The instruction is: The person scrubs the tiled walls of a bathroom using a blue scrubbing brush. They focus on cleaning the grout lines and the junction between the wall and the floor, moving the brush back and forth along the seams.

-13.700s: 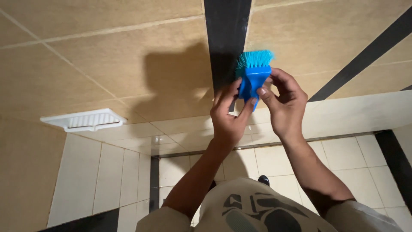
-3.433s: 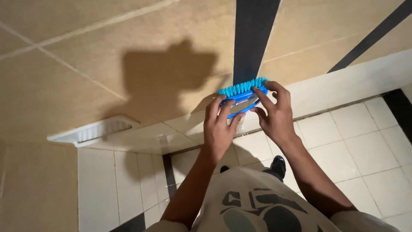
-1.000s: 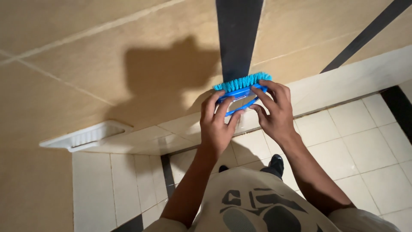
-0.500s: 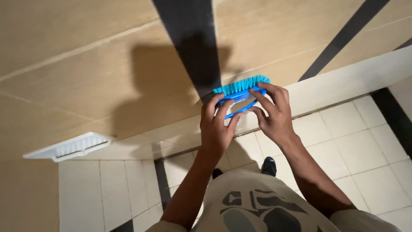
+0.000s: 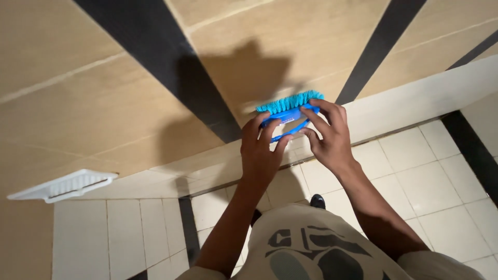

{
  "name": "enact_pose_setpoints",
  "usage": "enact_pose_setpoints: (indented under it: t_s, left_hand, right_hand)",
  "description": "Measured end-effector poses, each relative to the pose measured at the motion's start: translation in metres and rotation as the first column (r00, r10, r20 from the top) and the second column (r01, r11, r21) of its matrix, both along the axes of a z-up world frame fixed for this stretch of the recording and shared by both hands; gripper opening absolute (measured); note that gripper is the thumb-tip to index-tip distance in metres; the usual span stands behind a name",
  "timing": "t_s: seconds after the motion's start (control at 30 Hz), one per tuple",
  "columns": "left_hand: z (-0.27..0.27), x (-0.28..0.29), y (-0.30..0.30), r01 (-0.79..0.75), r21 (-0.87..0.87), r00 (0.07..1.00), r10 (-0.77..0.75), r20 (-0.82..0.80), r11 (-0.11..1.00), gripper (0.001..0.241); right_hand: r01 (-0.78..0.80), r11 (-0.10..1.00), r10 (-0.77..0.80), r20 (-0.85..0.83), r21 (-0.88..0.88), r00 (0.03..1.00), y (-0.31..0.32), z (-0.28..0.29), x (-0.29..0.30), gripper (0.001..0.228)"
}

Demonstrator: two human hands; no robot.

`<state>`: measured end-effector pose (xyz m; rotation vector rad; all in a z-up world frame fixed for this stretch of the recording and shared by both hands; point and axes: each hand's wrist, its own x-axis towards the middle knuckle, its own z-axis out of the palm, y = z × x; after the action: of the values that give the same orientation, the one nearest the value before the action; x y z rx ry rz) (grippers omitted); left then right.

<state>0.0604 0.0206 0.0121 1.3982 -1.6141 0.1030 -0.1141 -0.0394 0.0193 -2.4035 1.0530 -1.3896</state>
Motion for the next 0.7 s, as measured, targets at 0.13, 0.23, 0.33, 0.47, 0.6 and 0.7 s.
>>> enact_pose_setpoints:
  t_s: [0.13,0.23,0.33,0.47,0.6,0.7]
  left_hand:
    - [0.000,-0.021,-0.010,0.013,0.013,1.000,-0.012,-0.002,1.000,0.047]
    - [-0.002,-0.038,-0.019,0.013,0.010,1.000,-0.013,-0.010,1.000,0.045]
    - [-0.003,-0.053,-0.028,0.034,-0.001,0.999,-0.034,-0.018,0.999,0.044]
    - [-0.002,-0.075,-0.039,0.022,0.009,1.000,-0.022,-0.002,1.000,0.043]
    - [-0.006,-0.094,-0.052,0.044,0.013,0.999,-0.044,-0.029,0.999,0.041]
    - [-0.007,-0.107,-0.059,0.050,0.021,0.999,-0.049,-0.023,0.999,0.041]
  right_hand:
    - [0.002,1.000,-0.002,0.011,-0.003,1.000,-0.011,-0.006,-0.022,0.051]
    - [0.016,1.000,-0.016,0.007,0.016,1.000,-0.019,-0.007,-0.039,0.050]
    - [0.032,0.999,-0.032,-0.003,0.008,0.999,-0.027,-0.008,-0.055,0.049]
    - [0.025,1.000,-0.025,0.006,0.017,1.000,-0.038,-0.008,-0.076,0.046]
    - [0.033,0.999,-0.033,0.011,0.011,0.999,-0.048,-0.010,-0.096,0.045]
    - [0.037,0.999,-0.037,0.004,0.014,0.999,-0.055,-0.013,-0.111,0.045]
